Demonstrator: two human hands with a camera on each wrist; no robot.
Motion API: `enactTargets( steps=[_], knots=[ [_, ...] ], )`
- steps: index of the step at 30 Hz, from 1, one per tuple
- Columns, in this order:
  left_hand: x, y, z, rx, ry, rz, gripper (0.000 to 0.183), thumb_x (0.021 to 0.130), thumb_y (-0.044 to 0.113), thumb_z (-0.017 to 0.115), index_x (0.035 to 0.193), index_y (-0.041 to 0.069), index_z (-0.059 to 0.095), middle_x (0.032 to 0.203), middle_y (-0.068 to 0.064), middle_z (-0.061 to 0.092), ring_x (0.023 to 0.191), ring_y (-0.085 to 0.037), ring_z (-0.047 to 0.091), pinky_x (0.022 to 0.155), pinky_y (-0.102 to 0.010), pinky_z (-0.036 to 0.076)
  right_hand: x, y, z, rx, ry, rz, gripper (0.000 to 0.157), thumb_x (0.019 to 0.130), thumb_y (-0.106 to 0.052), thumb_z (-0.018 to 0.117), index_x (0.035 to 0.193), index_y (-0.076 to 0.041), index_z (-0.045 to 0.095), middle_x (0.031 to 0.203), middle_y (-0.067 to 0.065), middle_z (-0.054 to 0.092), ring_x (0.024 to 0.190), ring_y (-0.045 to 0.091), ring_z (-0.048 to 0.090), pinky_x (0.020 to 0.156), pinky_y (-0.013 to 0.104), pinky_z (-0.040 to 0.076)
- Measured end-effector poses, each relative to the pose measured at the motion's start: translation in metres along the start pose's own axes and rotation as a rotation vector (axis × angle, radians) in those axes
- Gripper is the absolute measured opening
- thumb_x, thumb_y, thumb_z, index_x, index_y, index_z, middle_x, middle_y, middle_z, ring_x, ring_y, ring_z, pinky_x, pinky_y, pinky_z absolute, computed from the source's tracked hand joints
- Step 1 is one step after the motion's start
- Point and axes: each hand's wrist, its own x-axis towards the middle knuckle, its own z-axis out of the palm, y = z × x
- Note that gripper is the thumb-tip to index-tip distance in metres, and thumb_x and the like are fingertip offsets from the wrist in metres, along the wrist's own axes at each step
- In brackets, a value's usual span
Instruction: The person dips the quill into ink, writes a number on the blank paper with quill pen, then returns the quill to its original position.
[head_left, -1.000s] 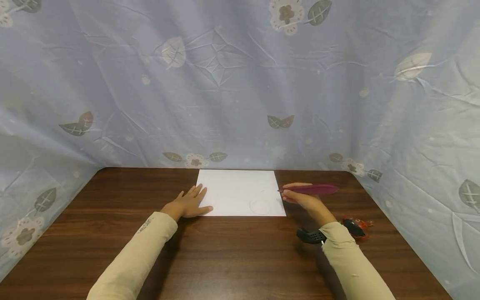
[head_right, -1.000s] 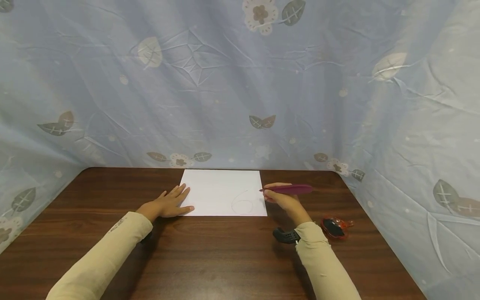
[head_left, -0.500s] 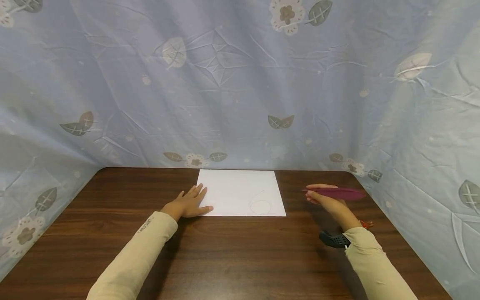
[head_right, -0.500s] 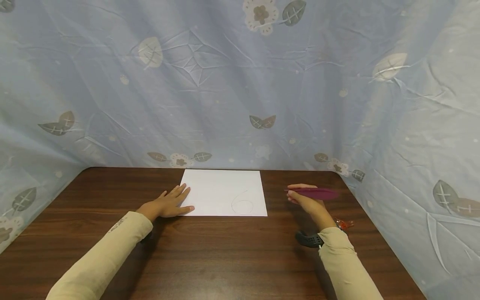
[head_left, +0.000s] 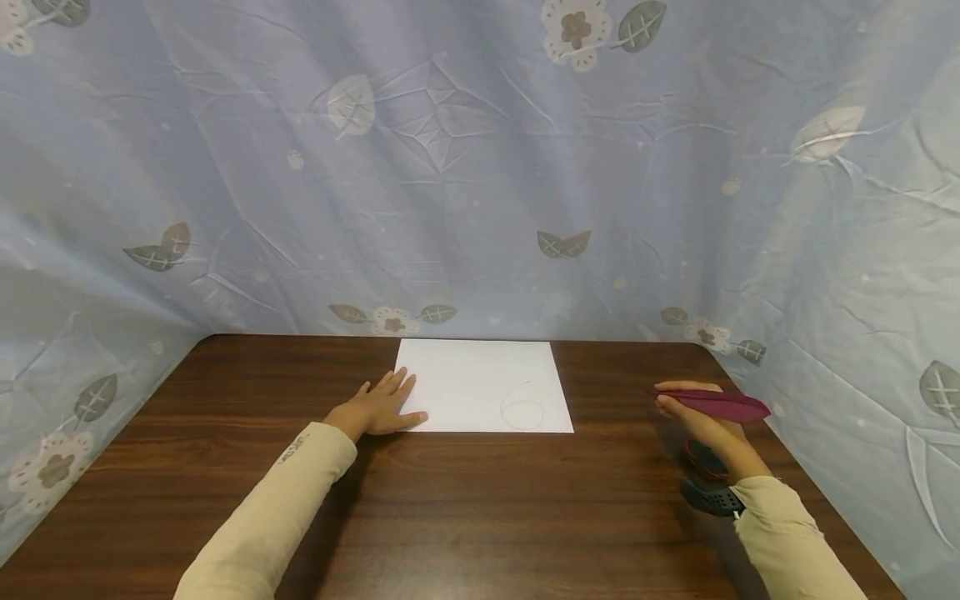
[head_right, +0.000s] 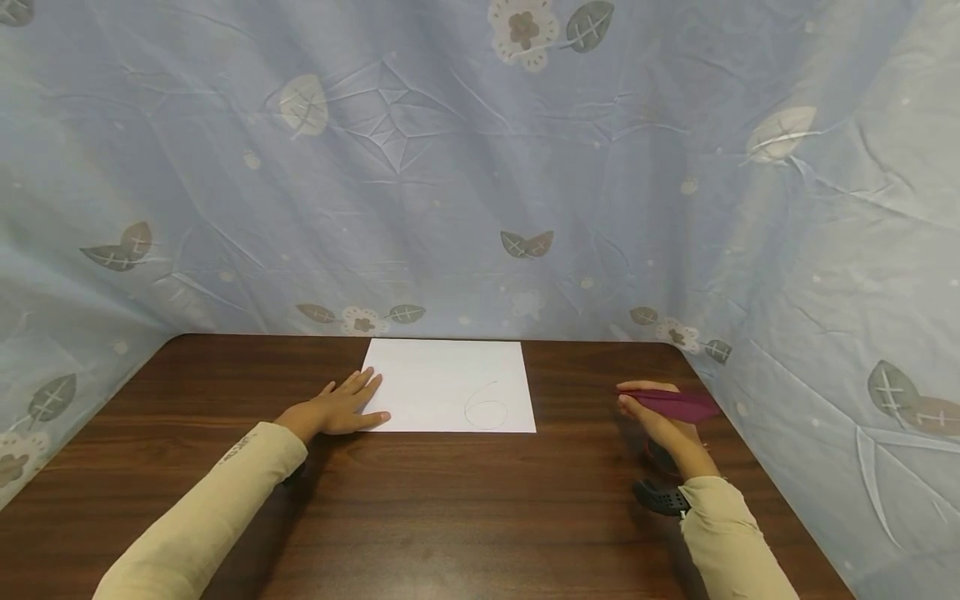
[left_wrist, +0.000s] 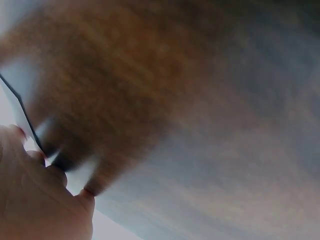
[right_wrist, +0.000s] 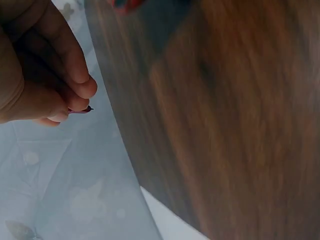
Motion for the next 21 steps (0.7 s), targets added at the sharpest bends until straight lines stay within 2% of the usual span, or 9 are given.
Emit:
enactTargets(
  steps=[4, 6, 9, 11, 13, 16, 18, 21],
  knots=[
    [0.0, 0.0, 0.001, 0.014, 0.0, -0.001, 0.083, 0.097, 0.059, 0.037, 0.154, 0.006, 0.008, 0.16, -0.018, -0.002, 0.147, -0.037, -0.001, 0.114, -0.062, 0.001, -0.011, 0.001, -0.006, -0.208, 0.074, -0.089, 0.03, 0.095, -0.017, 0.06, 0.118, 0.003, 0.064, 0.097, -0.017, 0.069, 0.083, 0.0, 0.066, 0.066, 0.02, 0.055],
    [0.0, 0.0, 0.001, 0.012, 0.004, 0.004, 0.082, 0.097, 0.058, 0.037, 0.154, 0.005, 0.009, 0.16, -0.019, -0.001, 0.146, -0.038, 0.0, 0.113, -0.062, 0.002, -0.016, 0.001, -0.007, -0.263, 0.134, -0.154, 0.026, 0.094, -0.013, 0.062, 0.115, 0.001, 0.067, 0.098, -0.011, 0.07, 0.081, -0.002, 0.065, 0.063, 0.018, 0.053],
    [0.0, 0.001, 0.001, 0.014, 0.002, 0.0, 0.082, 0.097, 0.058, 0.037, 0.154, 0.006, 0.009, 0.16, -0.018, -0.001, 0.147, -0.038, 0.0, 0.114, -0.062, 0.003, -0.02, 0.003, -0.009, -0.375, 0.226, -0.305, 0.021, 0.089, -0.004, 0.065, 0.109, 0.001, 0.07, 0.096, 0.002, 0.072, 0.077, -0.002, 0.064, 0.062, 0.012, 0.05],
    [-0.001, 0.001, 0.0, 0.01, 0.003, 0.001, 0.082, 0.097, 0.057, 0.037, 0.154, 0.005, 0.009, 0.16, -0.019, -0.001, 0.146, -0.038, 0.001, 0.113, -0.062, 0.003, -0.023, 0.003, -0.011, -0.471, 0.271, -0.396, 0.02, 0.086, 0.001, 0.067, 0.106, 0.001, 0.071, 0.091, 0.009, 0.073, 0.071, -0.002, 0.062, 0.059, 0.01, 0.047],
    [-0.002, 0.002, -0.001, 0.01, 0.0, 0.001, 0.083, 0.097, 0.058, 0.037, 0.154, 0.005, 0.009, 0.16, -0.019, -0.001, 0.146, -0.038, 0.001, 0.113, -0.062, 0.003, -0.025, 0.002, -0.014, -0.603, 0.311, -0.447, 0.019, 0.084, 0.002, 0.068, 0.103, 0.001, 0.071, 0.083, 0.011, 0.071, 0.057, -0.002, 0.052, 0.049, 0.013, 0.04],
    [-0.003, 0.003, -0.001, 0.008, 0.0, 0.003, 0.082, 0.098, 0.057, 0.037, 0.154, 0.004, 0.009, 0.16, -0.02, 0.0, 0.146, -0.039, 0.001, 0.113, -0.063, 0.004, -0.028, 0.002, -0.018, -0.763, 0.344, -0.459, 0.019, 0.084, 0.002, 0.068, 0.102, 0.0, 0.071, 0.063, 0.007, 0.063, 0.047, 0.0, 0.031, 0.042, 0.02, 0.026],
    [-0.004, 0.004, -0.002, 0.008, 0.0, 0.002, 0.082, 0.097, 0.057, 0.038, 0.154, 0.004, 0.01, 0.16, -0.02, 0.001, 0.146, -0.039, 0.002, 0.113, -0.063, 0.004, -0.029, 0.004, -0.022, -0.824, 0.332, -0.413, 0.019, 0.086, -0.001, 0.067, 0.104, -0.001, 0.07, 0.054, 0.0, 0.052, 0.044, 0.002, 0.022, 0.042, 0.022, 0.023],
    [-0.002, 0.002, -0.001, 0.005, 0.002, 0.002, 0.083, 0.097, 0.058, 0.038, 0.154, 0.004, 0.01, 0.16, -0.02, 0.001, 0.146, -0.039, 0.002, 0.113, -0.063, 0.004, -0.028, 0.007, -0.029, -0.883, 0.313, -0.358, 0.02, 0.085, 0.0, 0.067, 0.104, -0.002, 0.07, 0.053, 0.002, 0.053, 0.043, 0.008, 0.03, 0.041, 0.03, 0.03]
  ],
)
